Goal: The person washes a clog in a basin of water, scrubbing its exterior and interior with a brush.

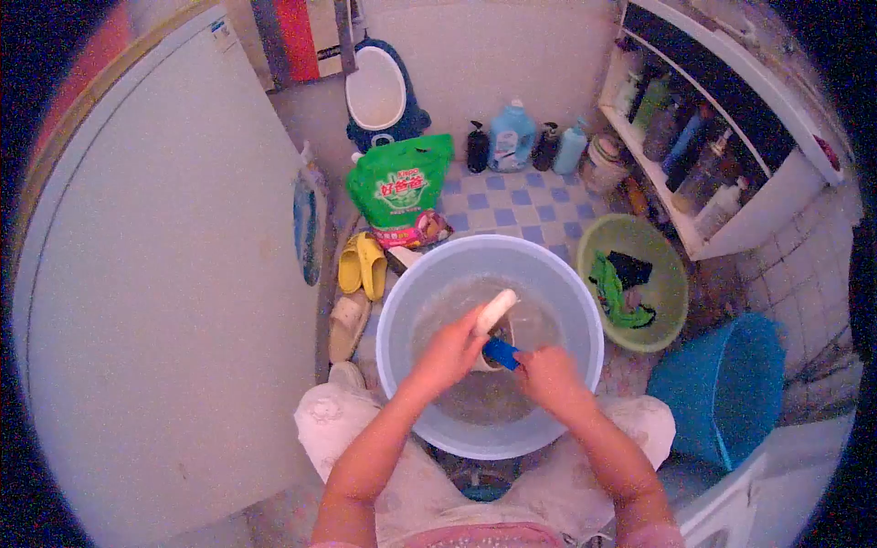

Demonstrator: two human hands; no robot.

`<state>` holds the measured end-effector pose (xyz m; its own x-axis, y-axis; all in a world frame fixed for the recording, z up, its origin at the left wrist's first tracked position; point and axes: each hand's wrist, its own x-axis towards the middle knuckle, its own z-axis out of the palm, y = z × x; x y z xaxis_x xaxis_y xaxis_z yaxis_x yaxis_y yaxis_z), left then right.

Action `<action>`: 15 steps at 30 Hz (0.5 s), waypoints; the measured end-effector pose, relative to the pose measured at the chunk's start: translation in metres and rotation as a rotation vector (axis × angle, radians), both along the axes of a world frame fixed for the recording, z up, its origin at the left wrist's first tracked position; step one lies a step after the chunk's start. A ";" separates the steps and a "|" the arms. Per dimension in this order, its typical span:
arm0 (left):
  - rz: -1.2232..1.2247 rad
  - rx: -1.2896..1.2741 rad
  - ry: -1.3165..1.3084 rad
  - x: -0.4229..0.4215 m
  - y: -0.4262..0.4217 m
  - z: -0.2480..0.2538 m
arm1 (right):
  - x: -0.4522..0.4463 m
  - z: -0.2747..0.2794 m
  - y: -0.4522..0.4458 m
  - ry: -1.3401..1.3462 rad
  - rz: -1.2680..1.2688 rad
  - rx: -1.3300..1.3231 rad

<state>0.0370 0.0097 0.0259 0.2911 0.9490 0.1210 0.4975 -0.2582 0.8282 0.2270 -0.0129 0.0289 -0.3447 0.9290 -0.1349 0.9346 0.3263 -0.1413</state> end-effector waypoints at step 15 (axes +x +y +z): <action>0.073 -0.109 -0.013 0.007 0.006 0.004 | 0.016 0.052 0.000 0.009 -0.041 -0.157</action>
<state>0.0439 0.0156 0.0296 0.2202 0.9753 0.0191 0.5006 -0.1298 0.8559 0.2434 -0.0131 0.0807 -0.3089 0.9099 -0.2769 0.9451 0.2610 -0.1964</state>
